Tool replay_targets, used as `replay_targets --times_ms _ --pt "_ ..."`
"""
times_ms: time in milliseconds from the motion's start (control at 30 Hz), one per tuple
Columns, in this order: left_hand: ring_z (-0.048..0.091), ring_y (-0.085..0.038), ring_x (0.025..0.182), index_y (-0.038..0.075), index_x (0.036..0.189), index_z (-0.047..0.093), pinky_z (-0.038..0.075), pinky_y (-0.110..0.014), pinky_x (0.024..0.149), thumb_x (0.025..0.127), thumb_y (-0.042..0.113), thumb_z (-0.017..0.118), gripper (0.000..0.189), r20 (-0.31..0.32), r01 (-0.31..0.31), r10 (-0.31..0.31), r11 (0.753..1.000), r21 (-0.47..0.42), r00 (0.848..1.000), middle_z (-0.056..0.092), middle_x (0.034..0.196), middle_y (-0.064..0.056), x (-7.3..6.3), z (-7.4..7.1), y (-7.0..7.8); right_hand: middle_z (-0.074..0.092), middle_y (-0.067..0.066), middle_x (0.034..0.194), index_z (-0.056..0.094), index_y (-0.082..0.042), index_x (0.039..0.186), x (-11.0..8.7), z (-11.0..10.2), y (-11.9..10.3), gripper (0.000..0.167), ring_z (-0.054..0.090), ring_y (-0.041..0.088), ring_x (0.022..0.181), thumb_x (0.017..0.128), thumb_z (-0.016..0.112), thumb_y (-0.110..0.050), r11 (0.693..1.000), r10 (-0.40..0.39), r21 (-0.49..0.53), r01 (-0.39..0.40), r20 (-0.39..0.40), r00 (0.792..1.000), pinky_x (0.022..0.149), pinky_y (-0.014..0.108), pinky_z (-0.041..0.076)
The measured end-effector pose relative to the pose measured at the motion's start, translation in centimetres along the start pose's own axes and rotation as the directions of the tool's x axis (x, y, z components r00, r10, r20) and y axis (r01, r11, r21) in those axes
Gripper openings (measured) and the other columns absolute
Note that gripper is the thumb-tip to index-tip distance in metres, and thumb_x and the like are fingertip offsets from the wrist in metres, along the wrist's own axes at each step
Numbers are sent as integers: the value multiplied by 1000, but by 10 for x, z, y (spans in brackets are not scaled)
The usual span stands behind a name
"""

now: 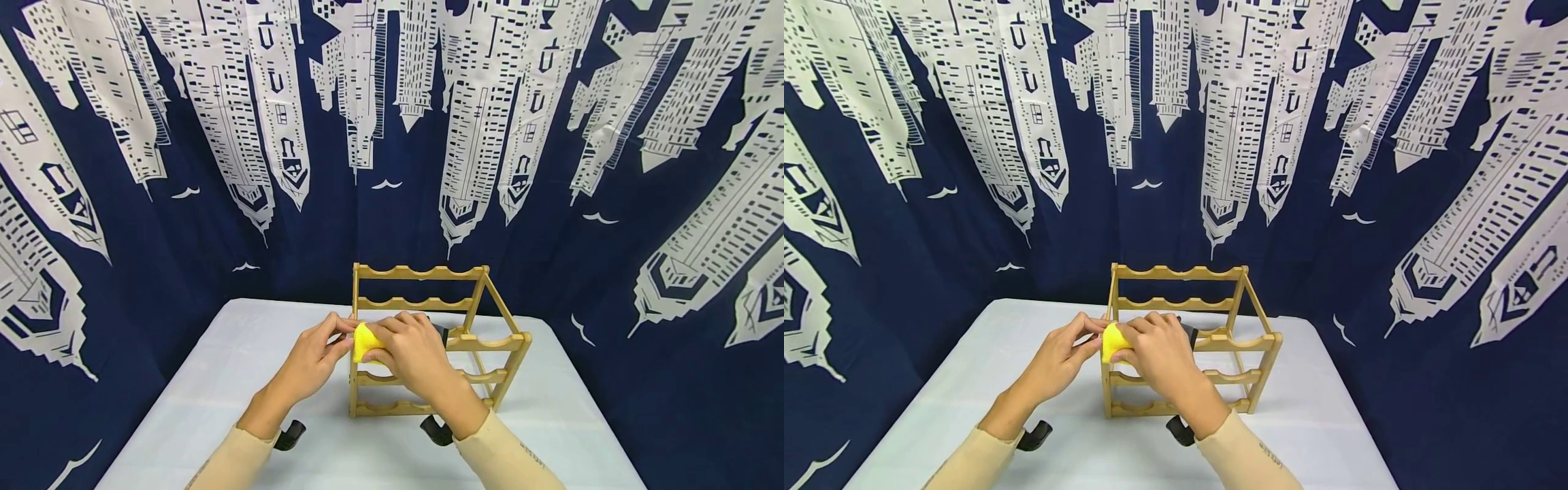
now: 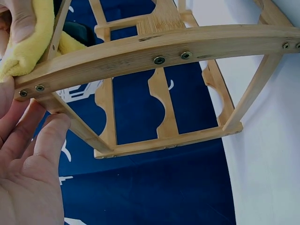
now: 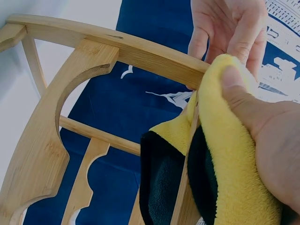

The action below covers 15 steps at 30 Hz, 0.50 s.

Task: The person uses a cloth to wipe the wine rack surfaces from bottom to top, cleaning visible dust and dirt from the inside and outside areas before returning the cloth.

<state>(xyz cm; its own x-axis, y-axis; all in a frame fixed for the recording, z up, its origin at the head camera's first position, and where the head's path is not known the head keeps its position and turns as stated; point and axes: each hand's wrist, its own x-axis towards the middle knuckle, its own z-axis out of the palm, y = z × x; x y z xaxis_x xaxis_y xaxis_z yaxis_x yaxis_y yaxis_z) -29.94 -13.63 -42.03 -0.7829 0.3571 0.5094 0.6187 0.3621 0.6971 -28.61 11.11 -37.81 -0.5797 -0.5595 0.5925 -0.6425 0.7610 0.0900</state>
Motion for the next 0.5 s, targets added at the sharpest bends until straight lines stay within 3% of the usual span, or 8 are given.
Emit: replay_targets --times_ms 267,500 --pt "72 -35 151 17 125 66 68 -42 113 121 22 66 7 10 15 -15 1000 1 1000 78 152 -4 -6 2 3 90 -5 122 89 -21 131 -8 -2 0 50 80 21 108 91 97 -50 1000 4 -27 -4 12 1000 95 42 66" --pt "72 -35 150 16 124 66 66 -44 115 121 19 65 4 -4 9 -9 1000 -15 1000 78 153 -5 0 2 4 90 -3 118 90 -19 125 -7 -6 11 49 80 23 108 86 102 -46 998 -23 -66 21 -19 1000 94 43 66"
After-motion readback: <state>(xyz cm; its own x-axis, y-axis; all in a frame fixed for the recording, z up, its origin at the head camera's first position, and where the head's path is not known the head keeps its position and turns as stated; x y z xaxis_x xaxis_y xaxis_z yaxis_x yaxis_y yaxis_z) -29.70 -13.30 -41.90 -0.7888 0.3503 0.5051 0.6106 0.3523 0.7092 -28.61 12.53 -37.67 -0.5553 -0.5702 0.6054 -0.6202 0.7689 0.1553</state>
